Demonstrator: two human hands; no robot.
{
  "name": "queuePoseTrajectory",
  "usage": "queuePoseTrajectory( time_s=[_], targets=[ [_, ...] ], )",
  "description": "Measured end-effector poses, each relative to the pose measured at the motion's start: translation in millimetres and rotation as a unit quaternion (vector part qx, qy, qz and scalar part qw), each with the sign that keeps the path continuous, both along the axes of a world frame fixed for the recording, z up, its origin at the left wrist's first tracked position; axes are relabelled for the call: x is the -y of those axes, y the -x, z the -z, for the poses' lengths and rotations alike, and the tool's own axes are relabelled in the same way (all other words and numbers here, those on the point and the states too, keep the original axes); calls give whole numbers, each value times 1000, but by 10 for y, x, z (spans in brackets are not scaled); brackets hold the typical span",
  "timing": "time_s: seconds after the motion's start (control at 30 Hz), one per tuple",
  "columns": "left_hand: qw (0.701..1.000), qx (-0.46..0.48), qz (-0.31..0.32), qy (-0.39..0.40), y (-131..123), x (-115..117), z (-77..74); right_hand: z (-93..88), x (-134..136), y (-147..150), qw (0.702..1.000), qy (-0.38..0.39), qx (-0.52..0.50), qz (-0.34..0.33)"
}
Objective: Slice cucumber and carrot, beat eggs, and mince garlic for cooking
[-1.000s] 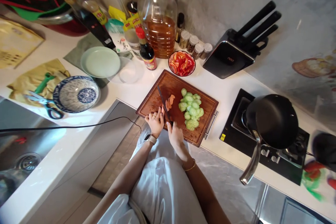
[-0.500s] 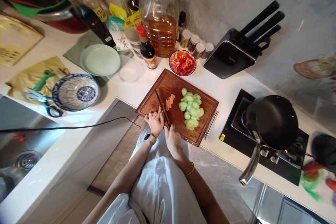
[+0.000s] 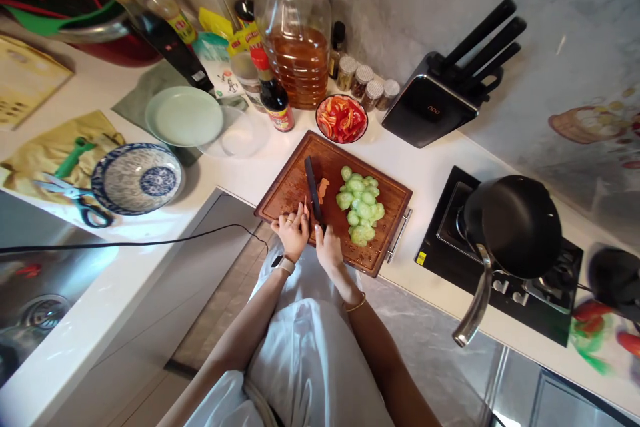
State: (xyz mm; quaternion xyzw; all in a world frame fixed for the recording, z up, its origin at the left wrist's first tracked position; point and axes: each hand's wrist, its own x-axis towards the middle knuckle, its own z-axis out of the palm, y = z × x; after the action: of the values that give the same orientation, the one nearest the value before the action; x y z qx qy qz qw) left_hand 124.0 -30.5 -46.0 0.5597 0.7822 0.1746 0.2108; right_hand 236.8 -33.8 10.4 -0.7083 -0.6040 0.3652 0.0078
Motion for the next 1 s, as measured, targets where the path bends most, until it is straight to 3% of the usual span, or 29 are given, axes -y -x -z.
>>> queuePoseTrajectory(
  time_s=[0.2,0.7,1.0],
  targets=[
    [1000,6,-10,7,-18,-5,4,-75,169,-119,999,-8,6,-31],
    [1000,9,-18,18,-44,-10,-52,-127,320,31,994,30,73,-76],
    [999,25,-8,27,-29,-9,-37,-57,80,86,995,35,59,-76]
  ],
)
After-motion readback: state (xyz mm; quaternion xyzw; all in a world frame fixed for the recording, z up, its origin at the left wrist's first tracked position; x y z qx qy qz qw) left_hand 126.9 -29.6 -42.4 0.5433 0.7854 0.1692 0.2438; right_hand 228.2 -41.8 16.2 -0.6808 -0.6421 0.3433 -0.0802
